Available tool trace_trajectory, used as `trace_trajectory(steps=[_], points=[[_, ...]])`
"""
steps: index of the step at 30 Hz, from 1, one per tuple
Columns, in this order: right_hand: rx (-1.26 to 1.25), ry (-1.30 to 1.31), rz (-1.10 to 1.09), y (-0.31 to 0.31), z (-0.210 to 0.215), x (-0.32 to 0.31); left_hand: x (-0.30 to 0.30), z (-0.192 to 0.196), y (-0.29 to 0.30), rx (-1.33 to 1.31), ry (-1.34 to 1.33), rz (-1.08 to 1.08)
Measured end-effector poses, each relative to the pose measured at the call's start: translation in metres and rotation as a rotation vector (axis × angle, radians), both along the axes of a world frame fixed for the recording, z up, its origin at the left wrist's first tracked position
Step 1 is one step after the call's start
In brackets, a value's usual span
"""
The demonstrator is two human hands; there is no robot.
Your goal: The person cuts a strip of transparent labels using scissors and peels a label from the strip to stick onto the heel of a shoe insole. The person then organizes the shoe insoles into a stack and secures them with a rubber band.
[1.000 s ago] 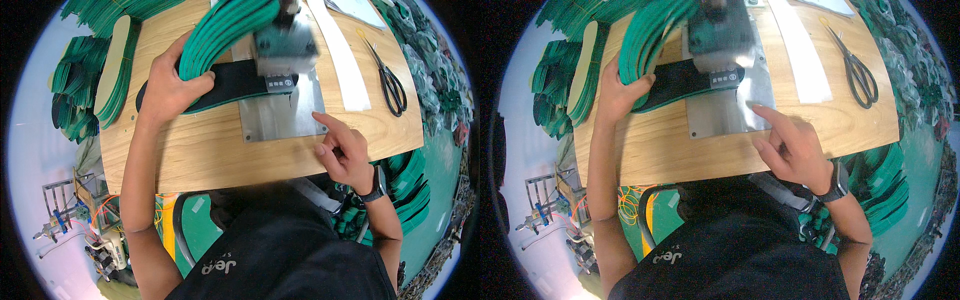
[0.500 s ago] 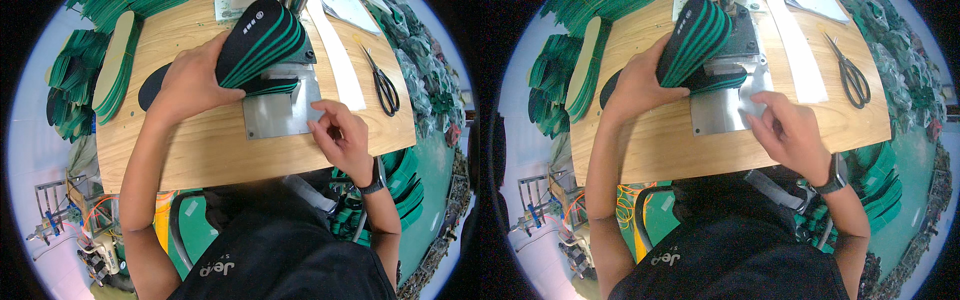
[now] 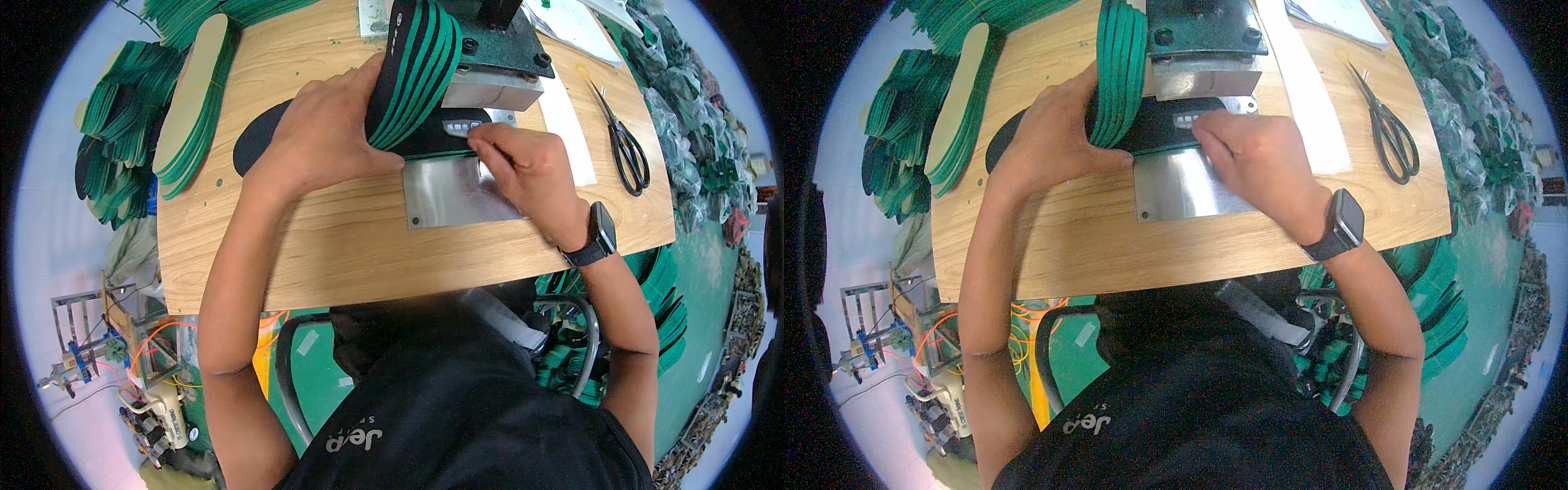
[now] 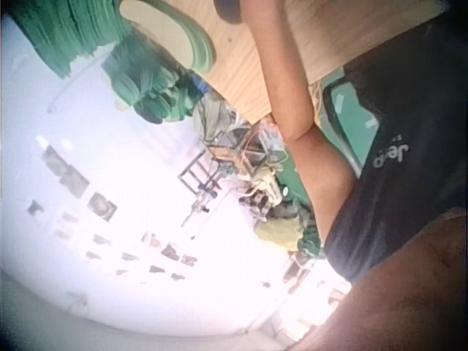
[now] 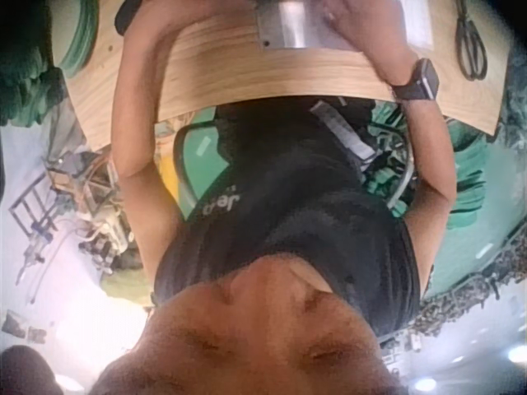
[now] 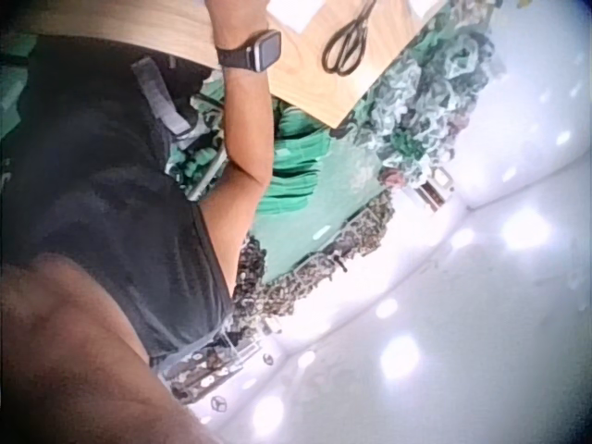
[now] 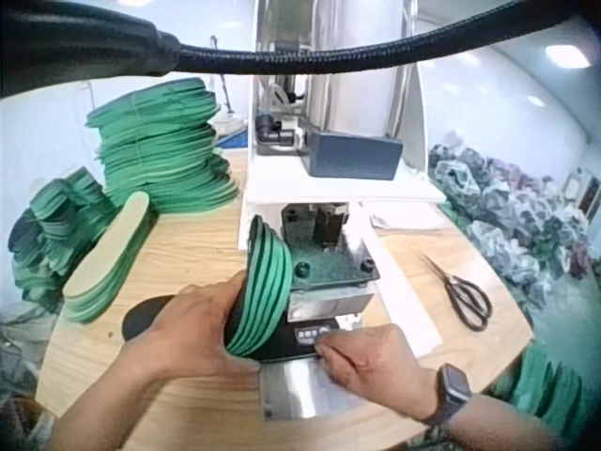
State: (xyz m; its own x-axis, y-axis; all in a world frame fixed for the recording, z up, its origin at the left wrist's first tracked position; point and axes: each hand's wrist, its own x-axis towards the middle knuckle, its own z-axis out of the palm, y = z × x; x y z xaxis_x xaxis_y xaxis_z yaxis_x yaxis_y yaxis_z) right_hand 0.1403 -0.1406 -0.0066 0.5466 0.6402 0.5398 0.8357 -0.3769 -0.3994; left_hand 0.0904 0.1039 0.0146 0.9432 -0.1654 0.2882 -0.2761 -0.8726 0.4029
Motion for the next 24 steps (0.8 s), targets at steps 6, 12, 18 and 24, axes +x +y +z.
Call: trace_trajectory(steps=[6, 12, 18, 24], points=[[0.064, -0.063, -0.068, -0.024, 0.036, -0.036, -0.011, 0.001, 0.008, -0.270, 0.060, 0.048], [0.006, -0.136, -0.103, -0.028, 0.016, -0.011, -0.018, 0.006, 0.032, -0.655, -0.070, 0.190], [-0.112, -0.226, 0.008, -0.002, -0.007, 0.003, -0.020, 0.005, 0.035, -0.809, -0.130, 0.176], [-0.129, -0.229, 0.016, 0.000, -0.009, 0.000, -0.021, 0.006, 0.036, -0.717, -0.096, 0.176]])
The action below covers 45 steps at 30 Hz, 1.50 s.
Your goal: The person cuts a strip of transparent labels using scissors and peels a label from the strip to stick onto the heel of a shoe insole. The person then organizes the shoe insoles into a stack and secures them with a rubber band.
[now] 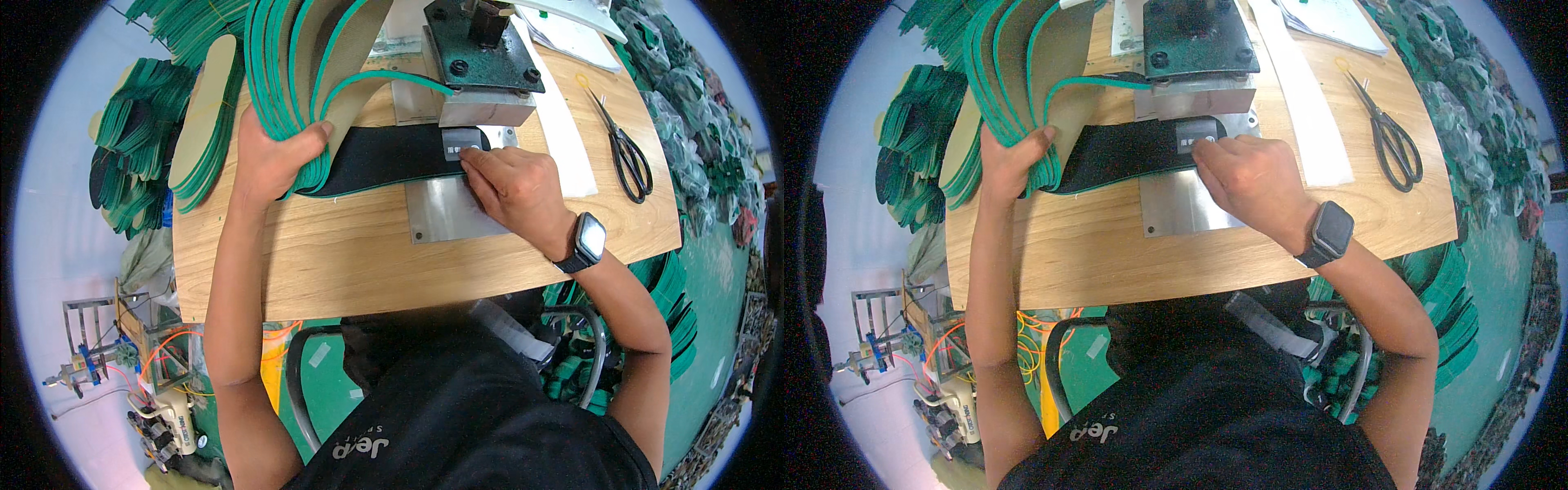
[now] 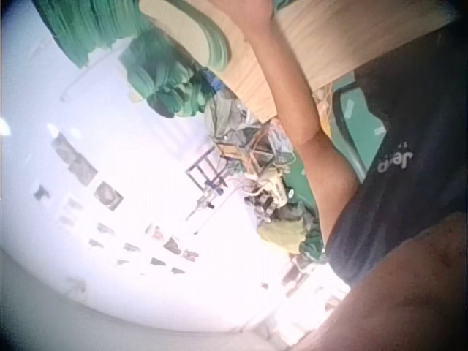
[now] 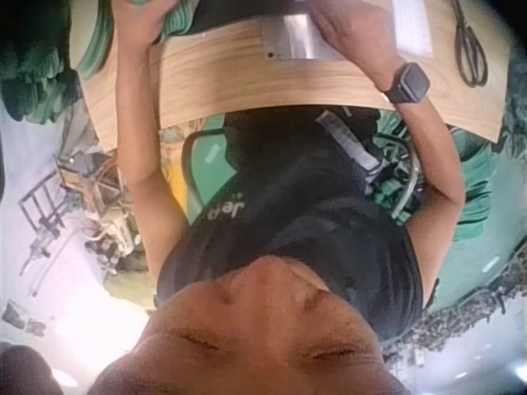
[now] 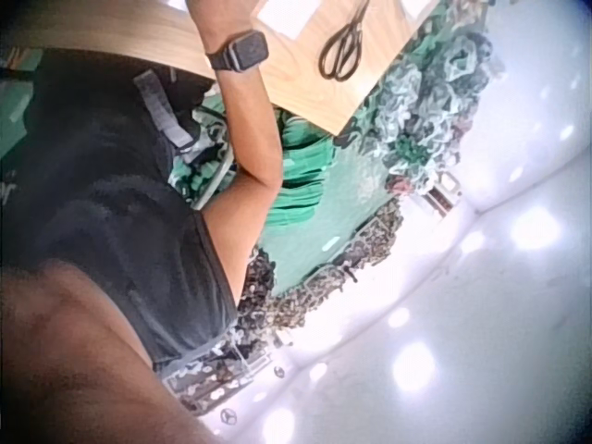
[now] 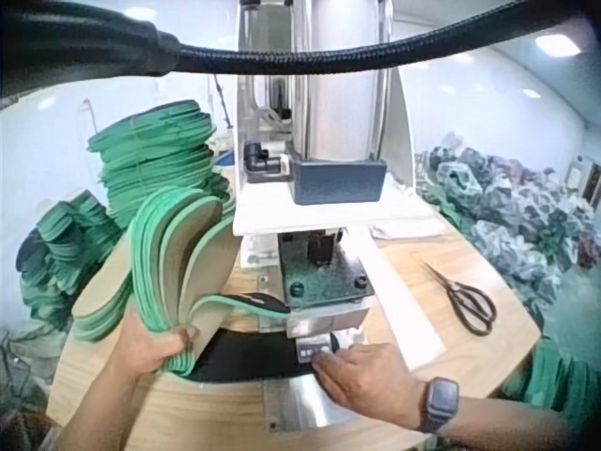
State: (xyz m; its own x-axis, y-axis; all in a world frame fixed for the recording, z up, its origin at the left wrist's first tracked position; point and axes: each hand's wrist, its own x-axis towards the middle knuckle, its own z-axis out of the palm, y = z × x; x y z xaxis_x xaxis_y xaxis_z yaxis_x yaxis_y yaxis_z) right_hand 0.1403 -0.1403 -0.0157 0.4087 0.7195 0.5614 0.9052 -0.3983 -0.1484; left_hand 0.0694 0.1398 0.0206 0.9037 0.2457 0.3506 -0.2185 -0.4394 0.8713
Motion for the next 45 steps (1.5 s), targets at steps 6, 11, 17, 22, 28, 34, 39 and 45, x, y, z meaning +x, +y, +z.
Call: trace_trajectory(steps=[6, 11, 17, 22, 28, 34, 39, 45], points=[[0.007, 0.178, -0.031, -0.010, 0.012, -0.011, 0.000, -0.002, -0.001, 0.013, -0.048, 0.023], [0.017, 0.298, -0.028, -0.033, 0.015, -0.025, 0.001, -0.004, -0.002, -0.104, -0.121, 0.060], [0.065, 0.335, -0.048, -0.061, 0.023, -0.033, 0.001, -0.004, 0.001, -0.101, -0.026, 0.061], [0.105, 0.310, -0.097, -0.095, 0.026, -0.030, 0.002, -0.005, -0.002, -0.201, -0.176, 0.130], [0.422, 0.314, -0.211, -0.128, 0.027, -0.006, -0.002, -0.009, 0.003, -0.107, -0.060, 0.154], [0.234, 0.296, -0.368, -0.116, 0.029, 0.040, -0.001, -0.003, -0.009, -0.128, -0.084, 0.053], [-0.053, 0.142, -0.571, -0.091, 0.005, 0.070, 0.006, -0.005, -0.003, -0.065, 0.021, -0.022], [-0.028, 0.246, -0.664, -0.086, -0.001, 0.077, 0.009, -0.003, -0.022, 0.039, -0.094, -0.041]])
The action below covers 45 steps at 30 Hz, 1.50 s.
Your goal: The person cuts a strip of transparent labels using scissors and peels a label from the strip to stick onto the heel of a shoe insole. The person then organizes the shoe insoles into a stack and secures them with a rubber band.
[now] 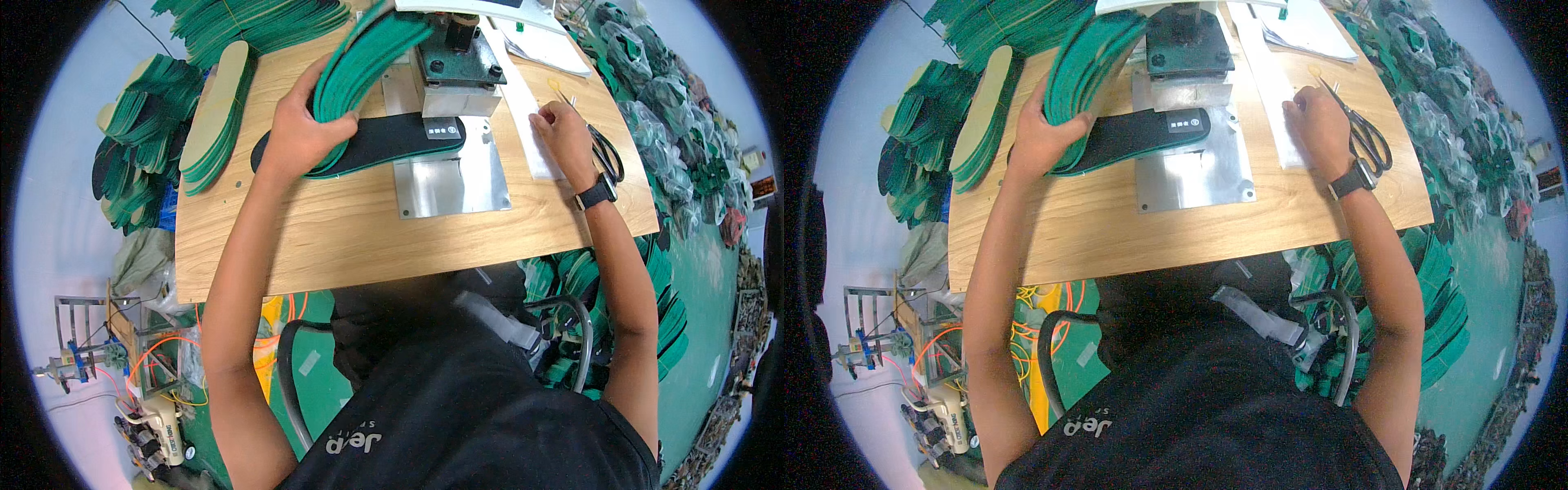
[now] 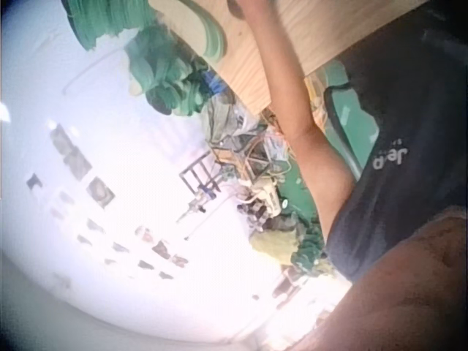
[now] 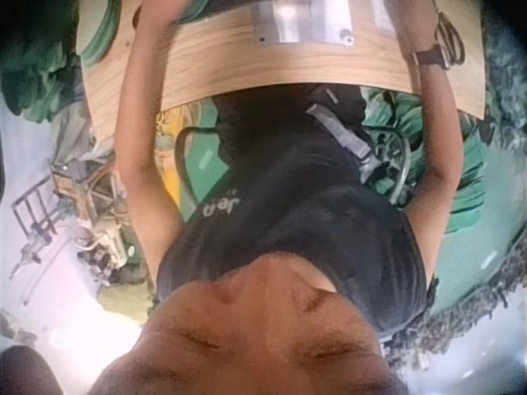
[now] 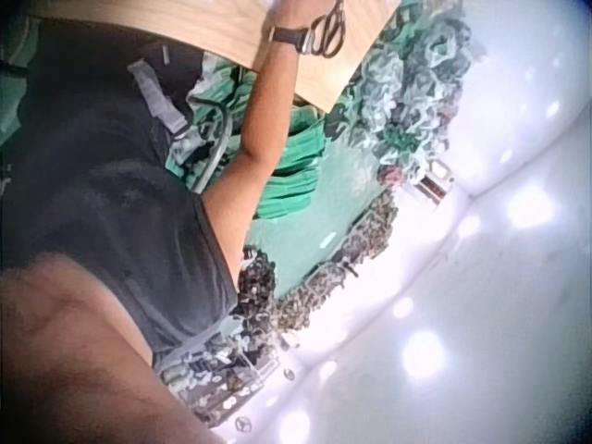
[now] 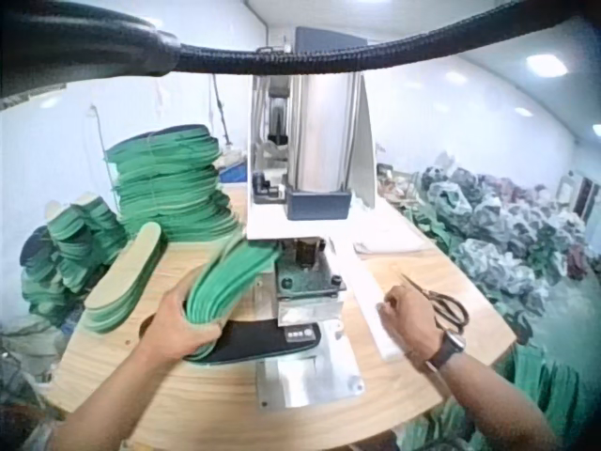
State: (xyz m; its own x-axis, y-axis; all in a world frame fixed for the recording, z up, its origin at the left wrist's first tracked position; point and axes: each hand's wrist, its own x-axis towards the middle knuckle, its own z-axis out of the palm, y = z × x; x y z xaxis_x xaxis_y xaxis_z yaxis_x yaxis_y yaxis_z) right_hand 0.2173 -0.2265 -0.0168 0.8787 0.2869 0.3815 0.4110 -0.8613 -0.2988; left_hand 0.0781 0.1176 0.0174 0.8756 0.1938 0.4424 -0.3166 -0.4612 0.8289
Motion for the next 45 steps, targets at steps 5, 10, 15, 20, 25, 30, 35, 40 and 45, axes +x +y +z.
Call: trace_trajectory(steps=[5, 10, 15, 20, 25, 30, 35, 40, 45], points=[[0.141, 0.174, -0.051, -0.011, -0.003, 0.019, 0.000, 0.004, -0.001, 0.090, 0.116, -0.082], [-0.012, 0.233, -0.038, 0.007, 0.013, 0.016, -0.005, 0.001, -0.006, 0.263, 0.046, -0.015], [-0.055, 0.258, -0.044, 0.006, 0.011, 0.028, -0.009, 0.009, -0.002, 0.454, -0.172, 0.199], [-0.041, 0.309, 0.002, 0.008, 0.013, 0.045, -0.045, 0.033, -0.033, 0.131, -0.486, 0.184], [-0.037, 0.123, -0.026, 0.011, 0.000, 0.042, -0.080, 0.020, -0.072, -0.137, -0.253, -0.178], [0.116, 0.211, 0.071, -0.002, 0.010, 0.054, -0.083, -0.005, -0.098, -0.148, -0.004, -0.195], [-0.060, -0.085, 0.153, -0.018, 0.044, 0.047, -0.064, -0.018, -0.121, -0.225, 0.130, -0.250], [-0.288, -0.243, 0.174, -0.036, 0.069, -0.018, -0.038, -0.012, -0.153, -0.507, 0.584, -0.347], [-0.174, -0.223, 0.673, -0.049, 0.071, -0.177, -0.037, -0.027, -0.203, -0.610, 0.529, -0.518]])
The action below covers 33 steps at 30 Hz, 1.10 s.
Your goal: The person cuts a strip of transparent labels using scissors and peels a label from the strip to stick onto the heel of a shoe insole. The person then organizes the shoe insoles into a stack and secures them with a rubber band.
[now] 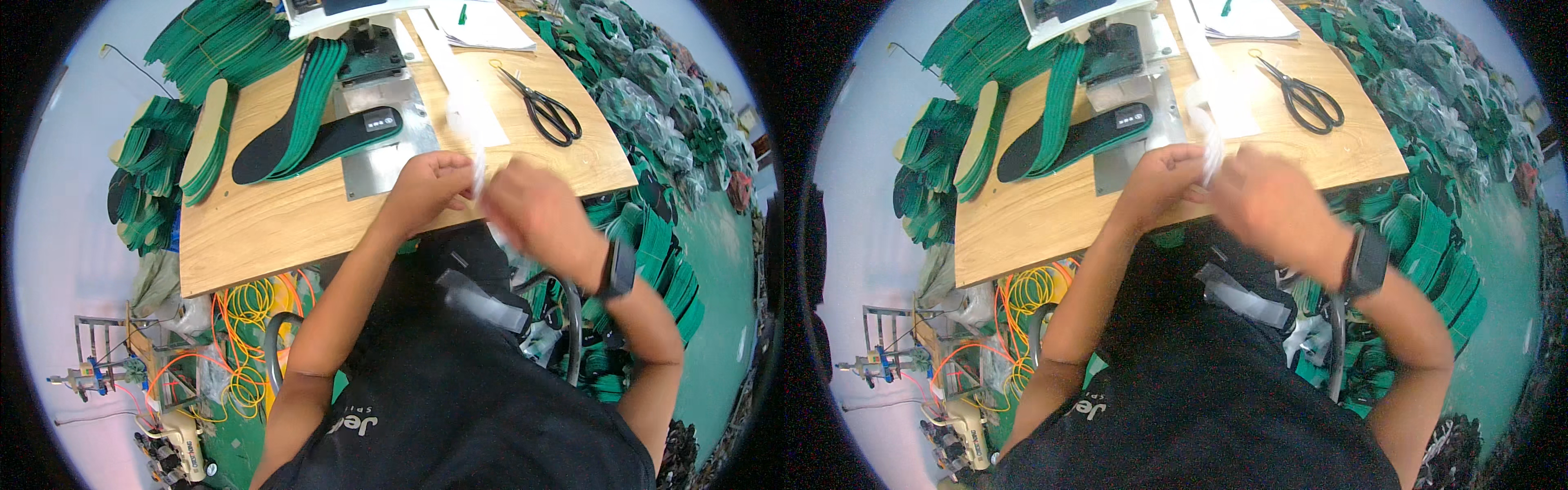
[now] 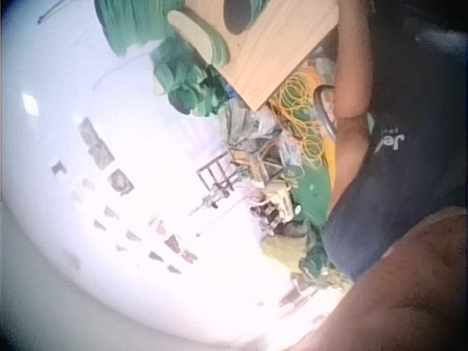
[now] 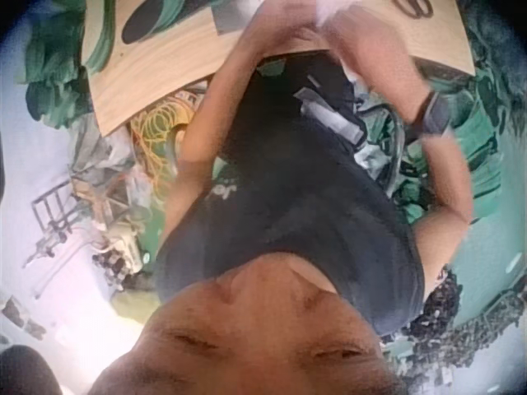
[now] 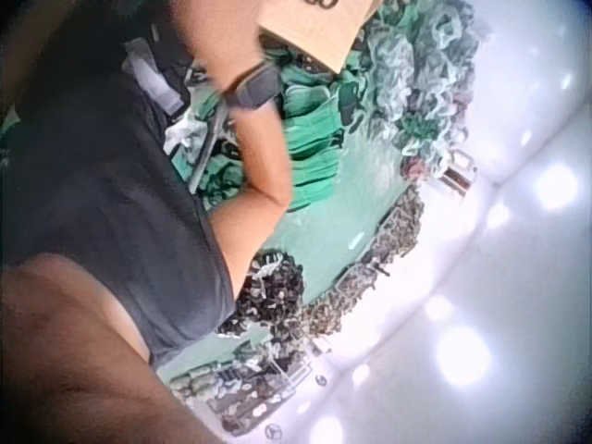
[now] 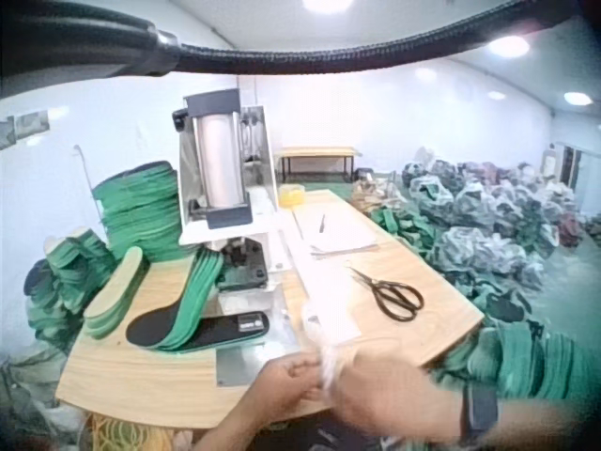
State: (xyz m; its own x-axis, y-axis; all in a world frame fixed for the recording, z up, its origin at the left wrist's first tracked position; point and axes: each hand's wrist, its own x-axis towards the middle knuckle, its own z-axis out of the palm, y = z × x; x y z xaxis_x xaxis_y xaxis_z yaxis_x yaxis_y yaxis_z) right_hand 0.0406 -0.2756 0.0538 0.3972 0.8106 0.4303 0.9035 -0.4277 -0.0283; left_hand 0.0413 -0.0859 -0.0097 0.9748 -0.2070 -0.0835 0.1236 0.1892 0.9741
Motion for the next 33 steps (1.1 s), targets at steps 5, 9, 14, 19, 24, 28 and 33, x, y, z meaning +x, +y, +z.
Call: trace_trajectory(steps=[5, 9, 14, 19, 24, 28, 33], points=[[0.388, 0.515, -0.264, -0.030, -0.027, -0.027, -0.033, -0.009, -0.018, -0.005, -0.114, 0.071], [0.352, 0.628, -0.419, -0.023, -0.048, -0.013, -0.062, -0.010, -0.030, 0.033, -0.010, -0.104], [0.135, 0.252, -0.441, -0.001, -0.058, -0.001, -0.083, -0.028, -0.037, 0.213, -0.002, -0.132], [0.144, 0.273, -0.364, 0.001, -0.064, 0.002, -0.086, -0.054, -0.025, 0.259, -0.060, 0.088], [0.148, 0.264, -0.106, -0.009, -0.052, -0.051, -0.092, -0.063, -0.016, 0.138, -0.121, 0.124], [0.060, 0.295, 0.081, -0.016, -0.047, -0.074, -0.087, -0.031, -0.017, -0.195, -0.054, 0.380], [0.083, 0.266, 0.235, -0.015, -0.041, -0.073, -0.082, -0.020, 0.005, -0.199, -0.011, 0.316]])
